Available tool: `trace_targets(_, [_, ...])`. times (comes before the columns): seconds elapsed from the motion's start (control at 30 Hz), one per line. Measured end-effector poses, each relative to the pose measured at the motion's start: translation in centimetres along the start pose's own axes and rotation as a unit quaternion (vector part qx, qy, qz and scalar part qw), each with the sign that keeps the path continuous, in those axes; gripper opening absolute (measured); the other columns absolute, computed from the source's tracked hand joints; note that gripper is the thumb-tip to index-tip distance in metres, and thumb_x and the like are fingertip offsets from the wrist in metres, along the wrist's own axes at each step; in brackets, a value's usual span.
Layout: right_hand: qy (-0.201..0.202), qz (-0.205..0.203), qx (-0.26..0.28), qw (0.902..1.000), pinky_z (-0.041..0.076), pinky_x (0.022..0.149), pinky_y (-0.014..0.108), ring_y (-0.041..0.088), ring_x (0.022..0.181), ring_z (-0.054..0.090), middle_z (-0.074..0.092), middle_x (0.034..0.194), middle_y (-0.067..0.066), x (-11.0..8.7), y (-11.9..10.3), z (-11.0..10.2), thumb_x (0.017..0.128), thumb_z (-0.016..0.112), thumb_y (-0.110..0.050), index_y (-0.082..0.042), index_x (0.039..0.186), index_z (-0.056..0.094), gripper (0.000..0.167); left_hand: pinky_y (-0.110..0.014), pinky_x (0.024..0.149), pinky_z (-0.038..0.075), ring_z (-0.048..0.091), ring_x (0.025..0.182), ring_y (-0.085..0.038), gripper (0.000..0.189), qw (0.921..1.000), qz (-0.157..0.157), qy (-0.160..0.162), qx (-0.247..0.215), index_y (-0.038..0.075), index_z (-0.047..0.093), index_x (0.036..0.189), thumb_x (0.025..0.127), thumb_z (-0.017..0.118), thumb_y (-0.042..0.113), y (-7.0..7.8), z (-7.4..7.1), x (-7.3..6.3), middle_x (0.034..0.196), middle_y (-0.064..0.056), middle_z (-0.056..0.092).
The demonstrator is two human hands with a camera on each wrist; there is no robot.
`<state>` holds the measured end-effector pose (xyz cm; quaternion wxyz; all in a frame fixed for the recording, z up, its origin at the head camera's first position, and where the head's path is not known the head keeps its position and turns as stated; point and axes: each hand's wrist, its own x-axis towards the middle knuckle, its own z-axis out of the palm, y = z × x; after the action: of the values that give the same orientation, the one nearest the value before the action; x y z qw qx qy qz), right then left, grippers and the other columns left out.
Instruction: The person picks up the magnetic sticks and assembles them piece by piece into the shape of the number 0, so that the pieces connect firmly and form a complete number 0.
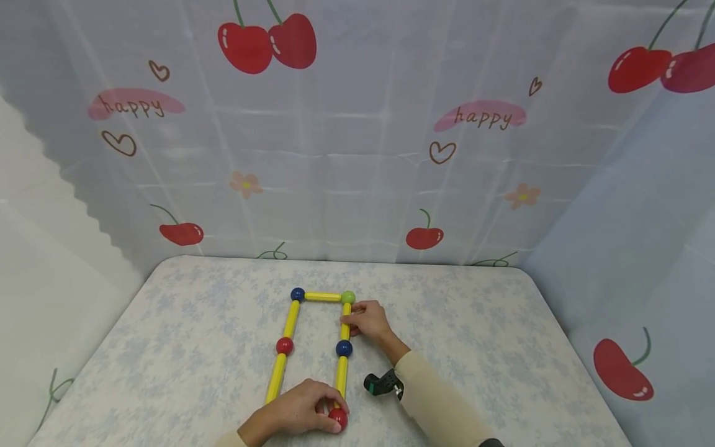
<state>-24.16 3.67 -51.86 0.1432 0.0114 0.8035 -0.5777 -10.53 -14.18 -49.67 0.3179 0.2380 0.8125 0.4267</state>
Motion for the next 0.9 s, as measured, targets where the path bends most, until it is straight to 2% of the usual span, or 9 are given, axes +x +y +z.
trace_targets(0.1, [0.0,-0.001,0.002,1.0,0.055,0.055,0.029,0.012,0.058,0.064,0.068,0.076,0.008,-0.1,0.0,0.0,0.08,0.077,-0.01,0.006,0.106,0.064,0.033,-0.021,0.068,0.043,0.05,0.075,-0.003,0.029,0.9989,0.016,0.027,0.033,0.02,0.067,0.115,0.087,0.071,0.028,0.1,-0.3,-0.5,0.087,0.01,0.057])
trace_targets(0.17, [0.0,-0.005,0.003,1.0,0.055,0.055,0.029,0.012,0.058,0.064,0.068,0.075,0.008,-0.1,0.0,0.0,0.08,0.077,-0.01,0.006,0.106,0.064,0.033,-0.024,0.072,0.045,0.052,0.08,-0.006,0.036,0.9964,0.018,0.063,0.054,0.02,0.064,0.121,0.087,0.071,0.032,0.2,-0.9,-1.2,0.092,0.009,0.057])
trace_targets(0.27, [0.001,-0.011,0.006,0.9999,0.055,0.054,0.029,0.012,0.057,0.064,0.068,0.074,0.008,-0.2,0.1,0.0,0.08,0.077,-0.009,0.007,0.105,0.064,0.033,-0.031,0.073,0.048,0.055,0.085,-0.013,0.037,0.9885,-0.017,0.134,0.067,0.016,0.064,0.119,0.086,0.073,0.031,0.7,-2.2,-2.2,0.097,0.004,0.06])
trace_targets(0.33, [0.003,-0.01,0.009,0.9999,0.055,0.055,0.029,0.012,0.058,0.063,0.068,0.074,0.008,-0.2,0.1,0.0,0.08,0.077,-0.009,0.007,0.106,0.064,0.033,-0.032,0.07,0.048,0.056,0.083,-0.015,0.033,0.9762,-0.061,0.195,0.072,0.014,0.065,0.113,0.084,0.075,0.028,0.5,-3.1,-3.0,0.094,0.003,0.061])
trace_targets(0.4, [0.004,-0.009,0.011,0.9999,0.055,0.055,0.029,0.011,0.058,0.063,0.068,0.075,0.007,-0.2,0.1,0.0,0.08,0.077,-0.009,0.006,0.107,0.064,0.034,-0.031,0.065,0.048,0.056,0.078,-0.014,0.028,0.9585,-0.114,0.25,0.077,0.013,0.066,0.107,0.083,0.076,0.025,0.0,-3.8,-3.7,0.088,0.002,0.06])
trace_targets(0.5, [0.006,-0.007,0.013,0.9999,0.055,0.055,0.029,0.011,0.058,0.063,0.067,0.076,0.007,-0.3,0.1,0.0,0.08,0.077,-0.01,0.007,0.107,0.064,0.035,-0.029,0.057,0.045,0.055,0.066,-0.012,0.027,0.9332,-0.175,0.307,0.068,0.011,0.063,0.103,0.082,0.077,0.022,-1.4,-4.1,-4.6,0.08,0.002,0.058])
trace_targets(0.6, [0.01,-0.008,0.016,0.9998,0.055,0.056,0.029,0.012,0.059,0.063,0.067,0.076,0.007,-0.3,0.2,-0.1,0.08,0.078,-0.01,0.006,0.106,0.064,0.034,-0.028,0.052,0.045,0.054,0.056,-0.013,0.034,0.9238,-0.213,0.316,0.041,0.006,0.06,0.108,0.082,0.077,0.021,-2.6,-3.9,-4.8,0.075,0.001,0.057])
trace_targets(0.73, [0.012,-0.008,0.027,0.9995,0.056,0.057,0.03,0.013,0.06,0.064,0.067,0.079,0.009,-0.2,0.3,-0.2,0.08,0.077,-0.009,0.007,0.107,0.064,0.034,-0.028,0.052,0.05,0.057,0.054,-0.013,0.043,0.9243,-0.233,0.302,-0.009,-0.002,0.059,0.115,0.083,0.076,0.02,-3.6,-3.8,-4.6,0.075,-0.002,0.06])
trace_targets(0.9, [0.01,-0.009,0.039,0.9991,0.056,0.059,0.031,0.014,0.062,0.065,0.069,0.084,0.012,-0.2,0.4,-0.2,0.081,0.076,-0.008,0.008,0.11,0.063,0.036,-0.029,0.053,0.052,0.06,0.057,-0.014,0.042,0.9227,-0.239,0.299,-0.044,-0.004,0.06,0.117,0.084,0.075,0.017,-4.0,-3.9,-4.4,0.077,-0.003,0.061])
